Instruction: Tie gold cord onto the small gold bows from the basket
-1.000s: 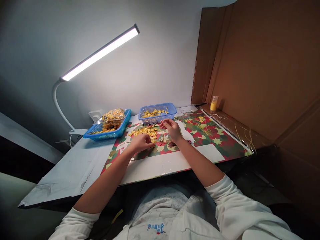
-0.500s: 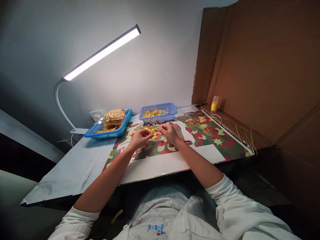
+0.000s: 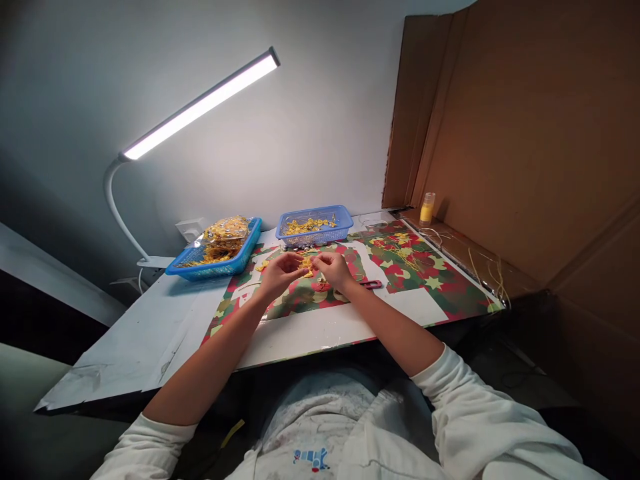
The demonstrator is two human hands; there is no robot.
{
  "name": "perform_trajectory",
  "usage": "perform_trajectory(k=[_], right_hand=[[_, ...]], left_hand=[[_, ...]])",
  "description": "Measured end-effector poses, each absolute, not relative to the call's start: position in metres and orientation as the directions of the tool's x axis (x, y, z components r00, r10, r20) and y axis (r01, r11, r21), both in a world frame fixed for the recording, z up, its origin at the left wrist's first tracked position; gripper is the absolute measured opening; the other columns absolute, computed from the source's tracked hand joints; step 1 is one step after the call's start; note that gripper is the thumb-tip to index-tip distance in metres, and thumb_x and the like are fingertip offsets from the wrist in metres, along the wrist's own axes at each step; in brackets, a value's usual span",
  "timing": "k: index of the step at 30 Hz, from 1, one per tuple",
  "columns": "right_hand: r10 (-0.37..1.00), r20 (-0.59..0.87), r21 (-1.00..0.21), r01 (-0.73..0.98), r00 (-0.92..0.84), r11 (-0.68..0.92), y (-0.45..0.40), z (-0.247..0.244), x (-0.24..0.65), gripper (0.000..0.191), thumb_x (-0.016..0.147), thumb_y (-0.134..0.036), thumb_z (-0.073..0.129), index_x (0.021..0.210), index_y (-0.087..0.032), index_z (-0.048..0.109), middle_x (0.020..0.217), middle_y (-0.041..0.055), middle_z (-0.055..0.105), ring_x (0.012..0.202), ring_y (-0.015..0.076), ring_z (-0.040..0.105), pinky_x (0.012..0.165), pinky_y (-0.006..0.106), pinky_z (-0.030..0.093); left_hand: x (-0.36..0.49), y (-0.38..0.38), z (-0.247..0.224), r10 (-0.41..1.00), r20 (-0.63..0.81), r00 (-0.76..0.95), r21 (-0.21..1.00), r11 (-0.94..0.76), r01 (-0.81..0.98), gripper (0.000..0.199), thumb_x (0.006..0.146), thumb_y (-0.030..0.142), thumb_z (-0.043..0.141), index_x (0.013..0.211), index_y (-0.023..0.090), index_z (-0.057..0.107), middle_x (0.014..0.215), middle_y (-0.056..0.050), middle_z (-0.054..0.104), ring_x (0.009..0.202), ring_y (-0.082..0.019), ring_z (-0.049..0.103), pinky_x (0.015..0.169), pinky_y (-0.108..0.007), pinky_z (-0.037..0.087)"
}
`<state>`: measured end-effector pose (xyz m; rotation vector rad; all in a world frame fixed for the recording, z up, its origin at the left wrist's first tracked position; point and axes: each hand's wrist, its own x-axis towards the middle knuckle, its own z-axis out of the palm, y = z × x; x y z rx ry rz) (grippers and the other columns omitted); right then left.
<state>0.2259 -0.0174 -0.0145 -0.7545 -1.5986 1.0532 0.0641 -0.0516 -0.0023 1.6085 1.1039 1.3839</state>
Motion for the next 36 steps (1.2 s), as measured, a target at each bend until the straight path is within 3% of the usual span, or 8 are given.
perform_trajectory(k=[11,17,24,29,36], right_hand=[[0.951,0.224,-0.944,-0.289,-0.211,0.158,-0.019,-0.013,0.220,0.032,0.062,-0.049,0.070,0.055,-0.019,0.061,0.059,-0.0002,0.055,0.063,0.0139,0.049,0.066,0.030,0.041],[0.948,0.250,-0.950,-0.239,-0.195,0.201,-0.021,-0.012,0.221,0.030,0.066,-0.045,0.065,0.053,-0.019,0.058,0.059,-0.0008,0.052,0.064,0.0137,0.047,0.068,0.031,0.041],[0.895,0.394,-0.919,-0.105,-0.208,0.380,-0.024,-0.007,0.228,0.031,0.066,-0.032,0.057,0.041,-0.018,0.043,0.087,0.0046,0.057,0.091,0.0188,0.053,0.078,0.030,0.042],[0.915,0.316,-0.949,-0.071,-0.250,0.309,-0.027,-0.007,0.228,0.025,0.064,-0.030,0.054,0.044,-0.018,0.045,0.090,0.0047,0.055,0.079,0.0156,0.049,0.063,0.026,0.039],[0.907,0.324,-0.946,-0.097,-0.271,0.309,-0.029,-0.006,0.227,0.027,0.064,-0.030,0.054,0.043,-0.018,0.042,0.084,0.0039,0.051,0.076,0.0147,0.047,0.060,0.026,0.035]], left_hand=[[0.066,-0.054,-0.001,0.955,0.296,0.029,0.955,-0.296,-0.003,0.042,0.054,0.038,0.085,0.084,0.016,0.063,0.073,0.000,0.064,0.068,-0.012,0.059,0.064,-0.025,0.048],[0.067,-0.059,0.005,0.973,0.225,0.059,0.959,-0.232,0.163,0.039,0.065,0.053,0.075,0.069,0.016,0.065,0.064,-0.001,0.064,0.059,-0.012,0.056,0.055,-0.023,0.042],[0.065,-0.056,0.002,0.962,0.270,0.040,0.930,-0.271,0.249,0.041,0.063,0.055,0.074,0.063,0.016,0.064,0.061,-0.002,0.065,0.056,-0.012,0.055,0.052,-0.023,0.041],[0.066,-0.055,0.001,0.952,0.301,0.051,0.908,-0.303,0.290,0.042,0.064,0.056,0.073,0.064,0.016,0.063,0.061,-0.002,0.065,0.054,-0.012,0.055,0.051,-0.023,0.040],[0.067,-0.056,0.002,0.947,0.318,0.043,0.895,-0.315,0.316,0.042,0.064,0.056,0.073,0.063,0.015,0.062,0.059,-0.001,0.063,0.052,-0.011,0.052,0.049,-0.023,0.038]])
